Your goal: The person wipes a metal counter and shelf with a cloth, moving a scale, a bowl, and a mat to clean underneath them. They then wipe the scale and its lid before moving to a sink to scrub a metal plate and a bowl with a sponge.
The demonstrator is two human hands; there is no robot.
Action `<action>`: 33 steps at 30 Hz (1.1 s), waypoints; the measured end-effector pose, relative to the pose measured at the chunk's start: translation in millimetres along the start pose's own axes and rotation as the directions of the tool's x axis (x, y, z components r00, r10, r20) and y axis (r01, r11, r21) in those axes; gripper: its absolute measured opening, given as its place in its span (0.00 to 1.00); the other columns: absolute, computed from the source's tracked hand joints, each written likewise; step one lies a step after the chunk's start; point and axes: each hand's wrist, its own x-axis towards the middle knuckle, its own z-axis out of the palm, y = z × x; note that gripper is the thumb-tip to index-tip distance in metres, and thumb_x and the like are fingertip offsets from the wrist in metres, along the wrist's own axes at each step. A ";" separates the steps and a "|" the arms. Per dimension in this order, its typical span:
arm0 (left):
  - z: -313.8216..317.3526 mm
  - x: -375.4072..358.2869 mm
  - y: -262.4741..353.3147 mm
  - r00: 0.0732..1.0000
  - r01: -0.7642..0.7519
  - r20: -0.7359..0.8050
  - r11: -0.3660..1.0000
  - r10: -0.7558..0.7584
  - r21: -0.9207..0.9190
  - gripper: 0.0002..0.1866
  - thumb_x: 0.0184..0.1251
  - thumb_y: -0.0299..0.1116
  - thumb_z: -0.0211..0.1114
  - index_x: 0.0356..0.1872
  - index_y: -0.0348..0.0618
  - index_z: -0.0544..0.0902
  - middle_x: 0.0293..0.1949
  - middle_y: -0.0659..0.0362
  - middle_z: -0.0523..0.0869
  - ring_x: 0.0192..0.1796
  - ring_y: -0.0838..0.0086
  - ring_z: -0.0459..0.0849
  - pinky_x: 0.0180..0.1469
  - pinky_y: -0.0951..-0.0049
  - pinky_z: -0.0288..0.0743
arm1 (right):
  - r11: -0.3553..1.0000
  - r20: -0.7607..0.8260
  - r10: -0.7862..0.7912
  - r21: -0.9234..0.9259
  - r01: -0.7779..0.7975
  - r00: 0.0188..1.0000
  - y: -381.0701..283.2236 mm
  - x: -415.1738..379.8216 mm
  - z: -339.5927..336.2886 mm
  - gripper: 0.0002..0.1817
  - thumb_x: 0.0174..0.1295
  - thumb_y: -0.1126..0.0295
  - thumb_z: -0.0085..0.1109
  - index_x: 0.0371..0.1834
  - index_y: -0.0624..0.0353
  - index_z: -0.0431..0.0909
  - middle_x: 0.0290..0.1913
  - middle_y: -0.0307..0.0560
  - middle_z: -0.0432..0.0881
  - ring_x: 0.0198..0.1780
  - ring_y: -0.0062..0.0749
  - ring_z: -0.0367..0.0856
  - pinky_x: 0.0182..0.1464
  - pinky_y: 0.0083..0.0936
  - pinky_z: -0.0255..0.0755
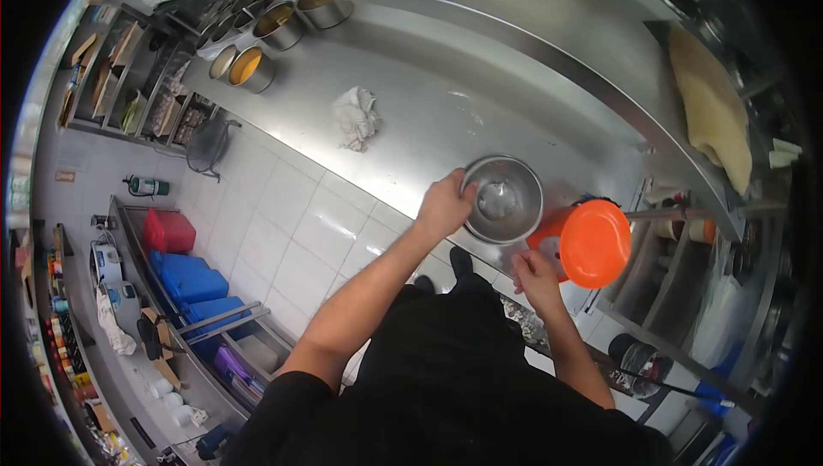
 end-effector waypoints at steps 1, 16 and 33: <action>-4.8 -0.2 1.6 0.999 -0.024 -0.021 0.999 0.025 0.021 0.18 0.75 0.45 0.62 0.43 0.35 0.79 0.27 0.44 0.87 0.37 0.44 0.89 0.44 0.51 0.83 | 0.999 -0.003 0.031 0.024 -0.031 1.000 -2.6 -0.2 -0.5 0.15 0.76 0.57 0.59 0.50 0.59 0.78 0.36 0.40 0.81 0.33 0.21 0.79 0.30 0.22 0.77; 8.2 70.7 -54.0 0.969 -0.032 0.231 0.966 0.093 -0.255 0.16 0.53 0.27 0.70 0.44 0.36 0.79 0.41 0.42 0.87 0.48 0.45 0.88 0.50 0.54 0.80 | 0.929 -0.610 0.038 0.313 0.197 0.791 -21.2 49.4 55.6 0.19 0.78 0.49 0.54 0.52 0.55 0.70 0.49 0.45 0.77 0.48 0.36 0.83 0.40 0.38 0.88; -241.2 -27.0 -151.6 0.957 0.161 -0.027 0.601 -0.290 -0.783 0.10 0.60 0.20 0.65 0.44 0.37 0.83 0.33 0.59 0.84 0.31 0.80 0.79 0.33 0.75 0.73 | 0.928 -0.345 -0.209 0.225 0.297 0.915 -156.4 128.7 214.2 0.12 0.78 0.57 0.56 0.46 0.52 0.82 0.31 0.31 0.74 0.28 0.18 0.70 0.29 0.23 0.64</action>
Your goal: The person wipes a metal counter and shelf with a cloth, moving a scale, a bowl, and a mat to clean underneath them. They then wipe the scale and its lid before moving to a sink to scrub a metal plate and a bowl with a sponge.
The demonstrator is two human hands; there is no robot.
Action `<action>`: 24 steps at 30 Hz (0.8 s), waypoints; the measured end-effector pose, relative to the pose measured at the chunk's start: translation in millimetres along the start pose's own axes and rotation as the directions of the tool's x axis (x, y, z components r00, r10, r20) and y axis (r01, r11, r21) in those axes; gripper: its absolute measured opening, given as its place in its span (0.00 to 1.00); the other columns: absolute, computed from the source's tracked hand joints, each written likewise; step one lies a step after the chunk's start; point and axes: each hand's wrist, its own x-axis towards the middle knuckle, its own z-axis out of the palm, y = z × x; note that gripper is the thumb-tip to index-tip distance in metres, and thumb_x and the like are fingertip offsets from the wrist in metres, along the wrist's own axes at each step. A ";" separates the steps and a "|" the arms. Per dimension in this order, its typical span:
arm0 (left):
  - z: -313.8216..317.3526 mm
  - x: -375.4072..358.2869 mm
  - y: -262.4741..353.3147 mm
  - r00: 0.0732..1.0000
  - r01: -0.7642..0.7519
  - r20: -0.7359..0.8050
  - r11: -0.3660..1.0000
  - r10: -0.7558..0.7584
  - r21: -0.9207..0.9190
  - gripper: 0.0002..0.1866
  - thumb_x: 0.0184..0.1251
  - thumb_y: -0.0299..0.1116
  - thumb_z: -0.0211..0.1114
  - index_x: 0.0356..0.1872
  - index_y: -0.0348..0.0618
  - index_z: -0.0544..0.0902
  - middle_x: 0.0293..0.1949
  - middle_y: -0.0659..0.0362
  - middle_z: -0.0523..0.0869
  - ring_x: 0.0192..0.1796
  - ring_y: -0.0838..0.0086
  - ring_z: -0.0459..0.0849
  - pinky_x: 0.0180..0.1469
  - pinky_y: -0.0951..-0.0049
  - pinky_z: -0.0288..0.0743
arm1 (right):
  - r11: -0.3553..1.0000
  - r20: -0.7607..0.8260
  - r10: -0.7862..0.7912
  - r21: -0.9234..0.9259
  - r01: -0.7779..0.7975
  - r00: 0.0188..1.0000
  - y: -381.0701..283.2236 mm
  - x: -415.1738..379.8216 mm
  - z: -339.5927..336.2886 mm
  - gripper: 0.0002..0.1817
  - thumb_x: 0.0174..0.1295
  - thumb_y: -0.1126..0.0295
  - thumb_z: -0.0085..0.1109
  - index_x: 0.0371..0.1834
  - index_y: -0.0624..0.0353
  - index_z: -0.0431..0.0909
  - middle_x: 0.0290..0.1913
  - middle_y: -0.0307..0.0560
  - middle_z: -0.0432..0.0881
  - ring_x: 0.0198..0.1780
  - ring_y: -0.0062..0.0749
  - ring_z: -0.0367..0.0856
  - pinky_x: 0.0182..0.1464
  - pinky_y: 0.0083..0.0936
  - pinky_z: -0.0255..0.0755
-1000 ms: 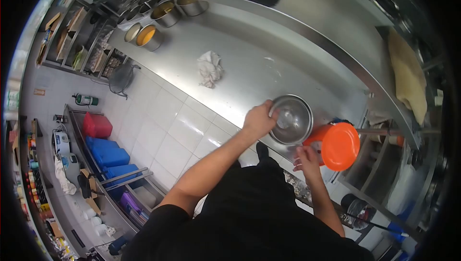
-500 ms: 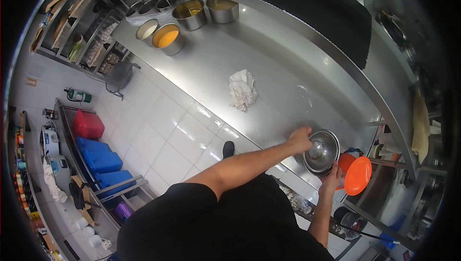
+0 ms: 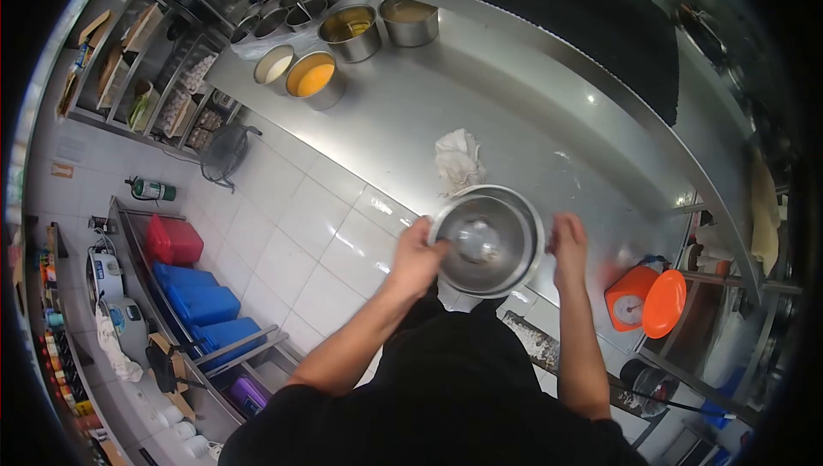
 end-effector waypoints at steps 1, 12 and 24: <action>-25.7 -3.9 5.6 0.997 0.040 -0.065 0.995 -0.034 0.091 0.10 0.60 0.19 0.64 0.43 0.35 0.82 0.33 0.60 0.84 0.32 0.80 0.79 0.35 0.75 0.74 | 0.998 0.061 -0.049 -0.048 0.052 0.997 5.6 17.5 24.0 0.10 0.77 0.59 0.57 0.48 0.52 0.82 0.31 0.31 0.74 0.25 0.17 0.69 0.26 0.22 0.62; -232.6 -21.5 -79.2 0.862 -0.087 -0.507 0.984 -0.003 -0.153 0.12 0.59 0.14 0.61 0.43 0.37 0.80 0.42 0.56 0.88 0.42 0.74 0.86 0.50 0.74 0.78 | 0.113 0.371 -0.275 -0.904 0.413 0.887 28.1 75.7 258.5 0.37 0.66 0.58 0.67 0.79 0.47 0.66 0.76 0.55 0.66 0.72 0.55 0.67 0.69 0.50 0.67; -250.5 16.3 -135.0 0.770 -0.126 -0.632 0.948 -0.094 -0.294 0.10 0.59 0.13 0.60 0.37 0.41 0.77 0.34 0.62 0.83 0.35 0.81 0.79 0.40 0.77 0.72 | 0.416 0.198 -0.619 -0.738 0.531 0.760 -3.2 184.9 198.7 0.26 0.70 0.66 0.59 0.69 0.63 0.72 0.64 0.64 0.79 0.65 0.62 0.77 0.69 0.43 0.71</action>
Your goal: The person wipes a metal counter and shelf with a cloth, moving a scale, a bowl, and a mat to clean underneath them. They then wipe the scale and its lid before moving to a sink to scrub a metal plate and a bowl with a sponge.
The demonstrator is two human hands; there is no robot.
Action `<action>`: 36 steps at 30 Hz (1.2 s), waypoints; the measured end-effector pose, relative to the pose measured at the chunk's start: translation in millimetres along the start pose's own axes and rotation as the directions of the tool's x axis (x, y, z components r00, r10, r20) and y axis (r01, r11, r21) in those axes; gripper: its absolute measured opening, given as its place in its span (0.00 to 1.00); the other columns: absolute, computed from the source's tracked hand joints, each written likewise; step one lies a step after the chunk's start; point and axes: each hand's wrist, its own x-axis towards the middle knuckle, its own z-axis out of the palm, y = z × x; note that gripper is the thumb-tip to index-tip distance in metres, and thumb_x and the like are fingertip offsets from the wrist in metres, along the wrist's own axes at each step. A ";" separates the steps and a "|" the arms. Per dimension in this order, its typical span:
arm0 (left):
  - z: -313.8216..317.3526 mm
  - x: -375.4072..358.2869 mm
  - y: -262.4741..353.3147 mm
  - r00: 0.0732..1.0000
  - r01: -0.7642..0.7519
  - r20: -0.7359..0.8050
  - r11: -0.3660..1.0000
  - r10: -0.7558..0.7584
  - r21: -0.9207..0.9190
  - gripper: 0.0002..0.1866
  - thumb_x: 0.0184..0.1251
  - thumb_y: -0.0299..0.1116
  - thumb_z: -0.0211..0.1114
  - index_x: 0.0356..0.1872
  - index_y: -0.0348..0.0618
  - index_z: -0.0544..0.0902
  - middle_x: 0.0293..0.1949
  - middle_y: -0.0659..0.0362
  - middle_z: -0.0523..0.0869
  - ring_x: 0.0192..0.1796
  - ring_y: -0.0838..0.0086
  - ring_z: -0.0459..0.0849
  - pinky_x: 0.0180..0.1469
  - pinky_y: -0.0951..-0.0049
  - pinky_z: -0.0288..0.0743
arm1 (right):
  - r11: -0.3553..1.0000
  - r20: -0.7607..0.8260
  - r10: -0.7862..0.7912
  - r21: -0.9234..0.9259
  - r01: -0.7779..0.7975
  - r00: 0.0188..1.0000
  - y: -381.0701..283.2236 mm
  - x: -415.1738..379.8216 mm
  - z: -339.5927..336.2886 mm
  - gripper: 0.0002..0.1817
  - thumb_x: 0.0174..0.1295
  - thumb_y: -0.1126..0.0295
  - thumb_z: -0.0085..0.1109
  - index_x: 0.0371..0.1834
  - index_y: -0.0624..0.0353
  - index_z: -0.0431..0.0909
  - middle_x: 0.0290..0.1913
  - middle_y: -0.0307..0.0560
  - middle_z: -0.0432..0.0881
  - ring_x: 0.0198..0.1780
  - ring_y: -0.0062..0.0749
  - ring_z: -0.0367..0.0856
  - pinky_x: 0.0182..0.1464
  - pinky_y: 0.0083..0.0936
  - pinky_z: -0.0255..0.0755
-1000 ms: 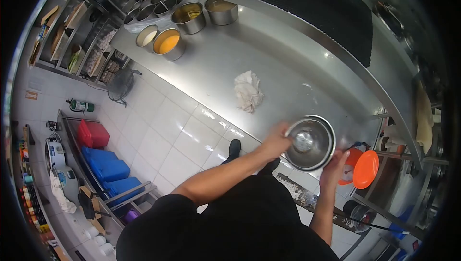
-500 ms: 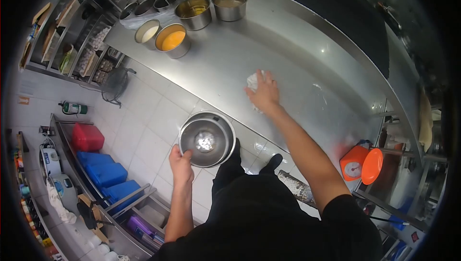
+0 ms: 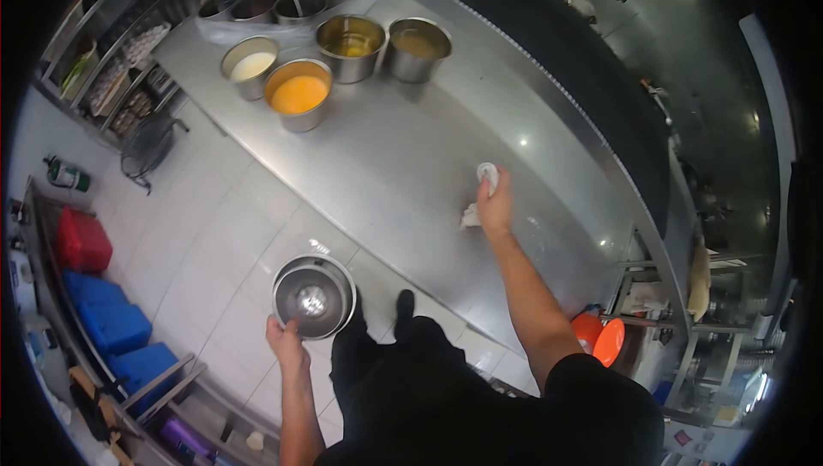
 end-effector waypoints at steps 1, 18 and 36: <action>2.6 2.4 -5.8 1.000 0.008 -0.017 1.000 -0.008 -0.012 0.10 0.59 0.13 0.60 0.38 0.41 0.77 0.34 0.62 0.83 0.35 0.81 0.79 0.40 0.77 0.72 | 0.998 -0.062 -0.010 -0.054 0.007 0.998 7.7 25.9 -13.1 0.25 0.70 0.66 0.59 0.69 0.64 0.72 0.64 0.63 0.79 0.66 0.62 0.77 0.69 0.44 0.71; 21.0 26.0 -81.5 0.959 0.101 -0.262 0.994 -0.110 -0.048 0.10 0.62 0.16 0.60 0.43 0.38 0.78 0.41 0.58 0.85 0.41 0.77 0.83 0.48 0.74 0.77 | 0.903 -0.028 0.428 -0.027 -0.429 0.903 179.3 302.7 5.0 0.26 0.69 0.62 0.52 0.66 0.67 0.76 0.52 0.64 0.86 0.51 0.52 0.88 0.54 0.44 0.81; 21.3 38.9 -77.5 0.967 0.153 -0.218 0.984 -0.129 0.096 0.09 0.59 0.18 0.63 0.32 0.46 0.74 0.27 0.66 0.76 0.27 0.83 0.72 0.29 0.76 0.66 | 0.827 0.317 -0.556 0.117 0.551 0.768 -68.4 133.0 112.0 0.28 0.68 0.77 0.53 0.73 0.62 0.72 0.73 0.60 0.74 0.75 0.55 0.70 0.78 0.43 0.61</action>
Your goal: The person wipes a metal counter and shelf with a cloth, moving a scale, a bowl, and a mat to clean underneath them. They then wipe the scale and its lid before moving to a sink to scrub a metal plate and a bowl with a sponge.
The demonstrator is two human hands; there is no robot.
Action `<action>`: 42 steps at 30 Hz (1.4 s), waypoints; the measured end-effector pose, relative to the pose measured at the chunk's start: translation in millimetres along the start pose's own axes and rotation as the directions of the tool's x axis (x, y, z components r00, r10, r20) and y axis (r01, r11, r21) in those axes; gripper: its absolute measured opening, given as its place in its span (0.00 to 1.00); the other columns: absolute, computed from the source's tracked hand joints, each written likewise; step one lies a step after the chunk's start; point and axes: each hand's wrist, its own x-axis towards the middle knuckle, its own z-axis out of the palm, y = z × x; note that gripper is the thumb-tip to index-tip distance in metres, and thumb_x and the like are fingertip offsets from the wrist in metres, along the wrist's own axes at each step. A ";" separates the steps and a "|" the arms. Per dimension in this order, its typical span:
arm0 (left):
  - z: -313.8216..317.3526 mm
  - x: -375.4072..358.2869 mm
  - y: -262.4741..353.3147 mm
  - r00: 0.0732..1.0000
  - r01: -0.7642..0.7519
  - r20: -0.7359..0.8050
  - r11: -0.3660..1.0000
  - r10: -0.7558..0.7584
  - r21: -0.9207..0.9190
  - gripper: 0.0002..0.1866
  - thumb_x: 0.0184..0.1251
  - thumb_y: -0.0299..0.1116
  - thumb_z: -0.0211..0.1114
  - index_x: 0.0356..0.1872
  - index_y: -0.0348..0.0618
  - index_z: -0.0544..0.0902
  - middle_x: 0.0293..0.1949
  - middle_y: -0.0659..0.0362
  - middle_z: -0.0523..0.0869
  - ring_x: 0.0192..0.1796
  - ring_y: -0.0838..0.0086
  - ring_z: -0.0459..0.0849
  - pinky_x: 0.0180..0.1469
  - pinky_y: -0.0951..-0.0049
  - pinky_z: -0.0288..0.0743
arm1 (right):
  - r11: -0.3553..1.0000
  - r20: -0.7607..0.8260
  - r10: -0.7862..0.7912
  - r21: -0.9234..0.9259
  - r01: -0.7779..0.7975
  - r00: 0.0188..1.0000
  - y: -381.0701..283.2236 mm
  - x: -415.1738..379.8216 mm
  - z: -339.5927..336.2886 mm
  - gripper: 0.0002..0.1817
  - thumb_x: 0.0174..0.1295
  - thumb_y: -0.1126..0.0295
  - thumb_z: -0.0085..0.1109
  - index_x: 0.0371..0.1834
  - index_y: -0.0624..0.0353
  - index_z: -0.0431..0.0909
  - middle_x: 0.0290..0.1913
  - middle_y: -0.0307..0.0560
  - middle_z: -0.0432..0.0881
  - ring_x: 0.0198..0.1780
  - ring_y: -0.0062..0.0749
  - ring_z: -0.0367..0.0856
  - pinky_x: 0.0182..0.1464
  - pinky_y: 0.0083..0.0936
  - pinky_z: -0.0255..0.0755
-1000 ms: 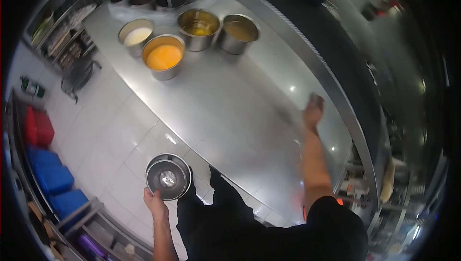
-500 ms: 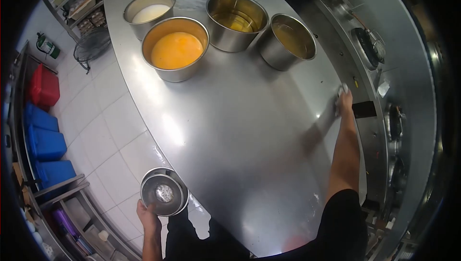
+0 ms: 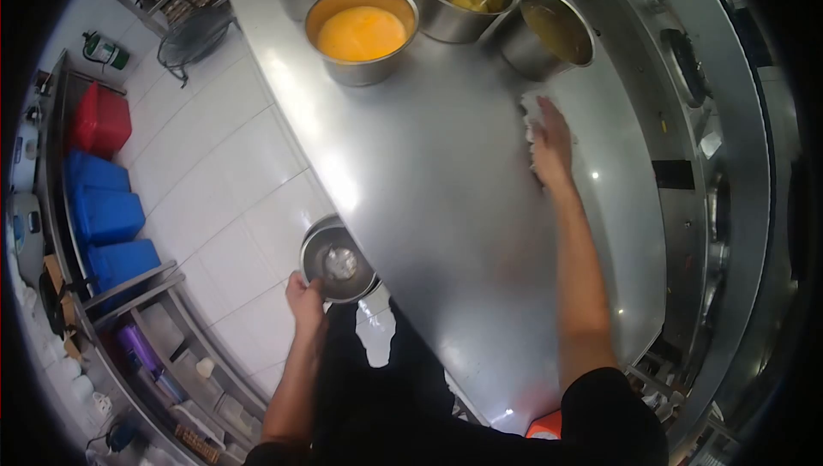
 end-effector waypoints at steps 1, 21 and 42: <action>3.9 -6.0 14.7 0.999 0.041 0.018 0.998 -0.040 -0.056 0.11 0.59 0.18 0.63 0.28 0.48 0.70 0.24 0.66 0.72 0.24 0.83 0.69 0.25 0.76 0.63 | 0.996 -0.005 -0.040 0.077 0.040 0.999 -29.0 -8.0 12.2 0.29 0.65 0.79 0.54 0.72 0.62 0.72 0.73 0.60 0.74 0.74 0.56 0.70 0.78 0.43 0.61; -8.6 -39.3 27.4 0.989 -0.082 0.121 0.997 0.081 0.007 0.16 0.56 0.17 0.62 0.25 0.49 0.64 0.22 0.67 0.66 0.25 0.83 0.63 0.25 0.74 0.57 | 0.796 0.000 0.140 0.595 -0.112 0.990 -241.2 -141.6 6.5 0.23 0.56 0.83 0.56 0.56 0.56 0.84 0.55 0.55 0.85 0.55 0.48 0.84 0.59 0.40 0.78; -71.9 -75.5 51.3 0.879 -0.054 0.473 0.975 -0.057 0.217 0.11 0.59 0.15 0.63 0.35 0.42 0.72 0.33 0.60 0.79 0.34 0.77 0.80 0.34 0.75 0.74 | 0.156 0.290 0.704 0.827 -0.540 0.648 -273.2 -390.4 -89.7 0.16 0.62 0.77 0.51 0.51 0.60 0.84 0.46 0.43 0.86 0.49 0.32 0.86 0.53 0.29 0.80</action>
